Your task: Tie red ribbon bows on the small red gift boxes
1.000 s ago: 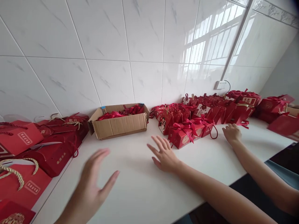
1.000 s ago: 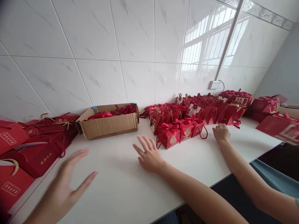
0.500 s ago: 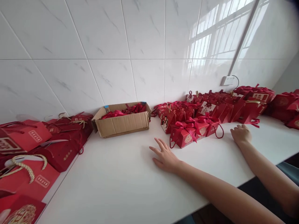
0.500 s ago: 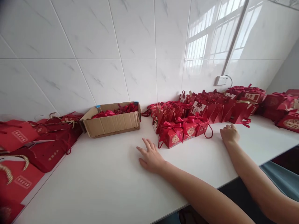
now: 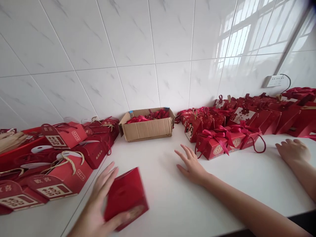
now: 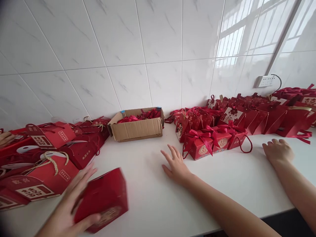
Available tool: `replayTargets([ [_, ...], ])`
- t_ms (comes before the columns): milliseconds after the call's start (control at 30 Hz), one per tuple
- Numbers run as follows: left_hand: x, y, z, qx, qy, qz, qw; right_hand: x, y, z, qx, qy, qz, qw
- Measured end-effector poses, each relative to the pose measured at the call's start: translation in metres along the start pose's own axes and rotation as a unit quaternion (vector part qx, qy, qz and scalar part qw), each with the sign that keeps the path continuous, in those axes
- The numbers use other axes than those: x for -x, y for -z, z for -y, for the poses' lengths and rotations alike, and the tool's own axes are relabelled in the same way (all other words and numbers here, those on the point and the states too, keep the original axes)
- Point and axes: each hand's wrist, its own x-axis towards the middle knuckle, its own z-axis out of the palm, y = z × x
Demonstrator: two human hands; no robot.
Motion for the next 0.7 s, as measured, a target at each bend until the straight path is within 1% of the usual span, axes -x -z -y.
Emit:
replayTargets([
  [67,-0.030,-0.023,-0.020,0.091,-0.045,-0.036,0.994,-0.001,0.006,-0.005,-0.078,-0.022,-0.037,0.996],
  [100,-0.049,-0.032,-0.026,0.111,-0.075,-0.054,0.990,-0.001,0.009,-0.008,-0.127,-0.032,-0.050,0.990],
  [133,-0.071,-0.039,-0.028,0.095,-0.093,-0.062,0.989,0.000,0.012,-0.010,-0.180,-0.035,-0.058,0.981],
  [167,-0.095,-0.044,-0.027,0.071,-0.095,-0.077,0.990,0.001,0.016,-0.011,-0.235,-0.028,-0.056,0.970],
  [200,-0.122,-0.045,-0.021,0.055,-0.079,-0.109,0.989,0.002,0.019,-0.011,-0.289,-0.011,-0.046,0.956],
  [233,-0.150,-0.043,-0.012,0.043,-0.040,-0.143,0.988,0.004,0.021,-0.010,-0.340,0.013,-0.027,0.940],
  [267,-0.177,-0.039,0.000,0.028,0.020,-0.161,0.986,0.005,0.024,-0.008,-0.389,0.036,-0.002,0.920],
  [333,-0.224,-0.028,0.026,0.020,0.079,-0.174,0.981,0.008,0.031,-0.002,-0.479,0.067,0.052,0.874],
  [367,-0.241,-0.022,0.038,0.021,0.103,-0.174,0.979,0.010,0.036,0.001,-0.509,0.075,0.078,0.854],
  [400,-0.254,-0.016,0.049,0.026,0.125,-0.173,0.977,0.011,0.041,0.005,-0.522,0.083,0.099,0.843],
  [433,-0.263,-0.012,0.058,0.034,0.141,-0.169,0.975,0.013,0.046,0.009,-0.515,0.094,0.116,0.844],
  [467,-0.268,-0.008,0.064,0.044,0.154,-0.169,0.973,0.015,0.050,0.012,-0.492,0.105,0.127,0.855],
  [533,-0.271,-0.002,0.069,0.068,0.167,-0.183,0.966,0.016,0.053,0.018,-0.426,0.114,0.140,0.886],
  [567,-0.271,0.001,0.068,0.083,0.167,-0.200,0.962,0.016,0.051,0.021,-0.399,0.104,0.140,0.900],
  [633,-0.268,0.010,0.056,0.121,0.158,-0.246,0.948,0.009,0.043,0.025,-0.352,0.058,0.111,0.928],
  [700,-0.260,0.022,0.032,0.170,0.134,-0.286,0.933,-0.007,0.035,0.030,-0.278,0.008,0.032,0.960],
])
